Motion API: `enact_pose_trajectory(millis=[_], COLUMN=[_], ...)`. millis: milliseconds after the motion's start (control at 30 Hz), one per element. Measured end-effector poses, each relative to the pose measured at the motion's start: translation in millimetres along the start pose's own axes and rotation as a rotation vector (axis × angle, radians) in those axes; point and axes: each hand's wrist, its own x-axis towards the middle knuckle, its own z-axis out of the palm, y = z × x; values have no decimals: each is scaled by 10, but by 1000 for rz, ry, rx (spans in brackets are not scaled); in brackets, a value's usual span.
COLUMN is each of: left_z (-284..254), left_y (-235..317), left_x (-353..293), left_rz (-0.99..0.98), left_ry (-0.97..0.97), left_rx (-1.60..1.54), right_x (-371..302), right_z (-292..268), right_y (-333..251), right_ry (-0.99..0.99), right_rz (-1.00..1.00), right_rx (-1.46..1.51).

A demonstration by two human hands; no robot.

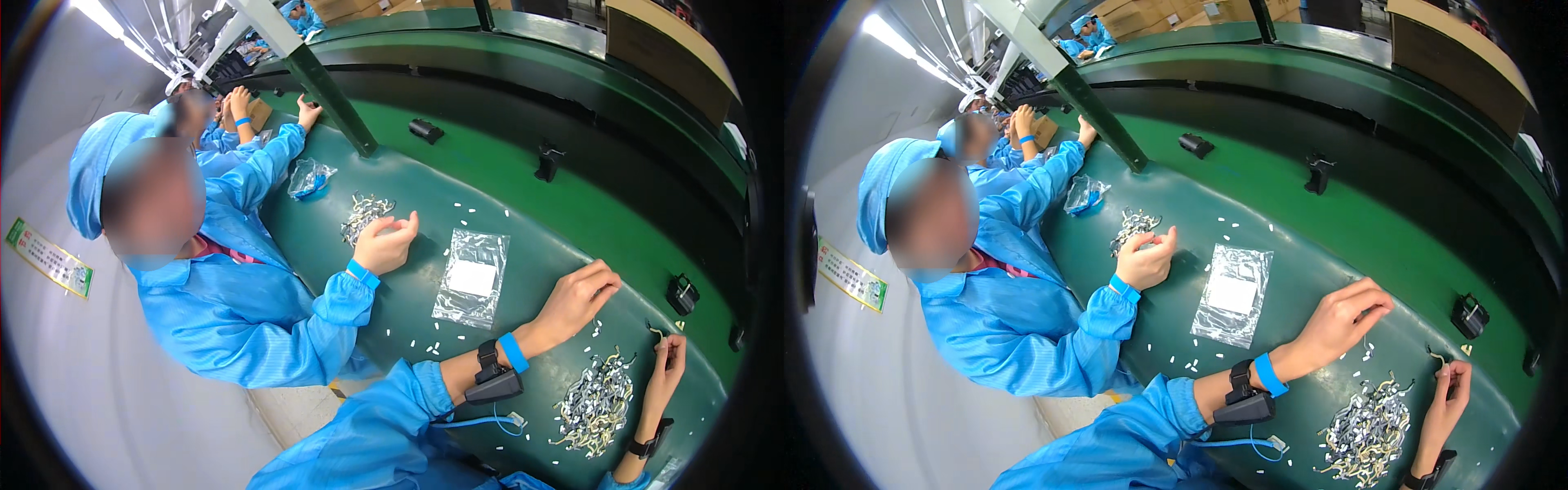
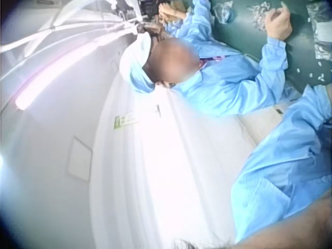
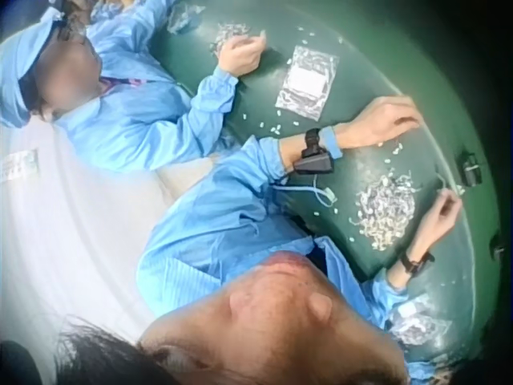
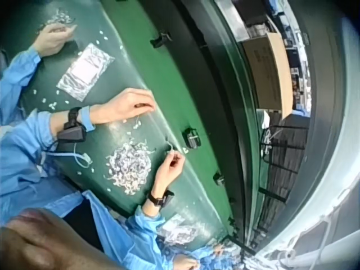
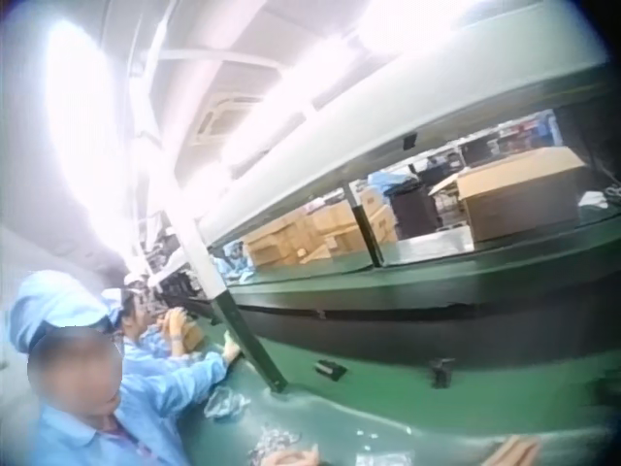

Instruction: The recorder is assembling small electronic or mechanical components at a factory workstation along with other workers.

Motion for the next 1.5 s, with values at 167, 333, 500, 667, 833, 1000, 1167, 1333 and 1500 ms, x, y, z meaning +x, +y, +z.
enact_pose_trajectory(millis=[167,333,500,667,833,1000,1167,1333,1500], left_z=[24,44,91,71,117,63,95,127,89], left_y=[-12,-54,-101,-108,-116,-99,-91,-138,-158], left_x=[-36,-48,-54,-82,-58,-75,-67,-76,-107], left_rz=[-9,-31,-39,-19,-36,-65,-76,-55,-49], left_ry=[-68,-79,-104,-116,-148,-150,-147,-152,-174], left_rx=[-5,-26,-67,-70,-99,-104,-96,-89,-72], right_x=[-13,-1,6,27,1,19,31,22,10], right_z=[-17,18,11,9,-44,-38,-48,-49,32], right_y=[-14,-91,-95,-90,9,63,75,97,-4], right_ry=[-4,-14,-8,-63,-41,-73,-79,-69,-37], right_rz=[11,2,1,25,12,21,-1,-5,4], right_rx=[-1,13,4,-15,1,9,32,14,23])
